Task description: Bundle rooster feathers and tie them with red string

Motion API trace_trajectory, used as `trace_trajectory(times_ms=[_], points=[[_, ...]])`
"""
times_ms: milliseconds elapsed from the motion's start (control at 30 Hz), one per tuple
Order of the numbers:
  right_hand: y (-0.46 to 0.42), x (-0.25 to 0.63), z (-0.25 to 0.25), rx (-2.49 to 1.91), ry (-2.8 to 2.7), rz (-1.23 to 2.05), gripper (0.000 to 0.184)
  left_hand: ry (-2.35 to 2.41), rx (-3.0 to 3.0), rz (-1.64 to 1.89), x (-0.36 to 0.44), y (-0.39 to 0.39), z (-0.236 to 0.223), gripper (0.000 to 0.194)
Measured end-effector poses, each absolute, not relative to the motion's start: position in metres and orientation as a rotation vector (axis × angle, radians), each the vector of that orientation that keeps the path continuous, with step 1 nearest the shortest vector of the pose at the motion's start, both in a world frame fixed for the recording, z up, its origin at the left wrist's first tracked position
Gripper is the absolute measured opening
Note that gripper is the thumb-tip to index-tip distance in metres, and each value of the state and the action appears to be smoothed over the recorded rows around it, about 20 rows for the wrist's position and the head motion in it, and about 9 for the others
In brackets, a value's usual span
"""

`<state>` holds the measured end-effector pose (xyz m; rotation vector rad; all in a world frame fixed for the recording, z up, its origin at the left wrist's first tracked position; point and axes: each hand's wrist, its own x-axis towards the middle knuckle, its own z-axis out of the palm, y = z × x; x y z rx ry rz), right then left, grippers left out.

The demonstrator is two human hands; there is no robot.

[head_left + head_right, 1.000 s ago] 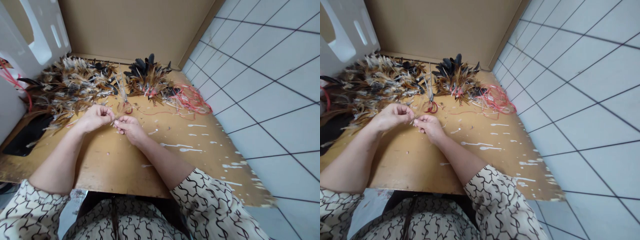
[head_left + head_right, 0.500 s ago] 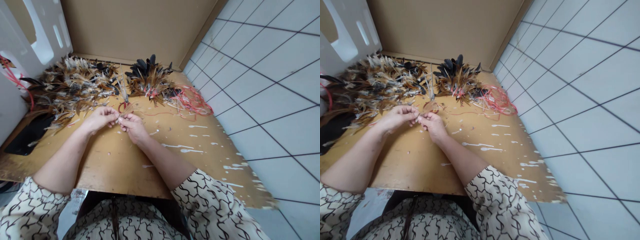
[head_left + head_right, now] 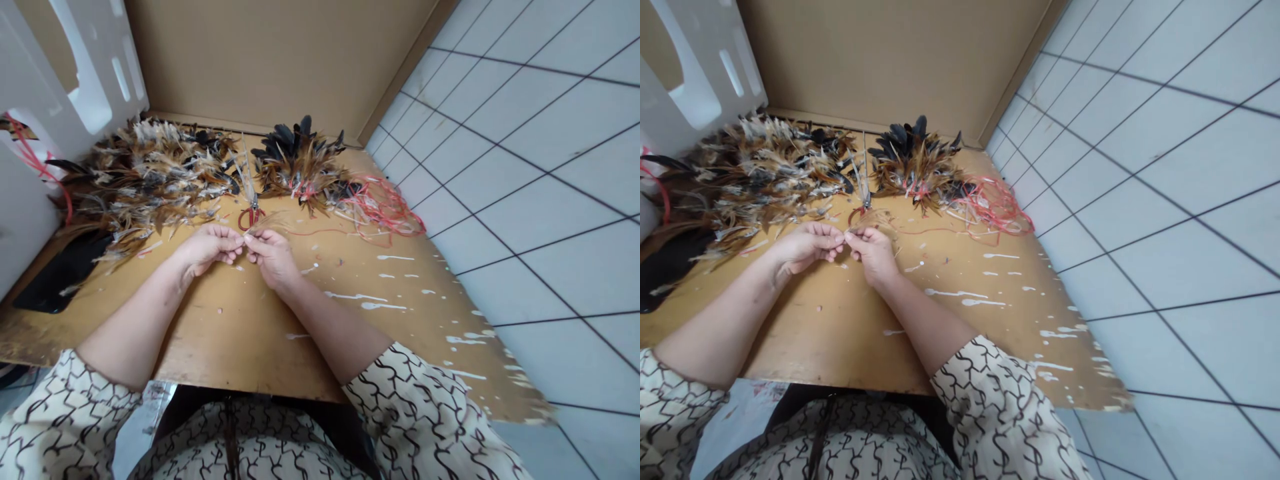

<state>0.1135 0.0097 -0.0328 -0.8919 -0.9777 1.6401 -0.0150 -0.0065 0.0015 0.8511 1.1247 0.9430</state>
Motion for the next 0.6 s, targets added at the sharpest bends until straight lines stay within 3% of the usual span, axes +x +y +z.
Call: trace_trajectory(times_ms=[600], points=[[0.018,0.098,-0.023,-0.886,-0.834,1.765,0.019,1.135,0.838,1.089,-0.015,-0.003,0.002,0.012]])
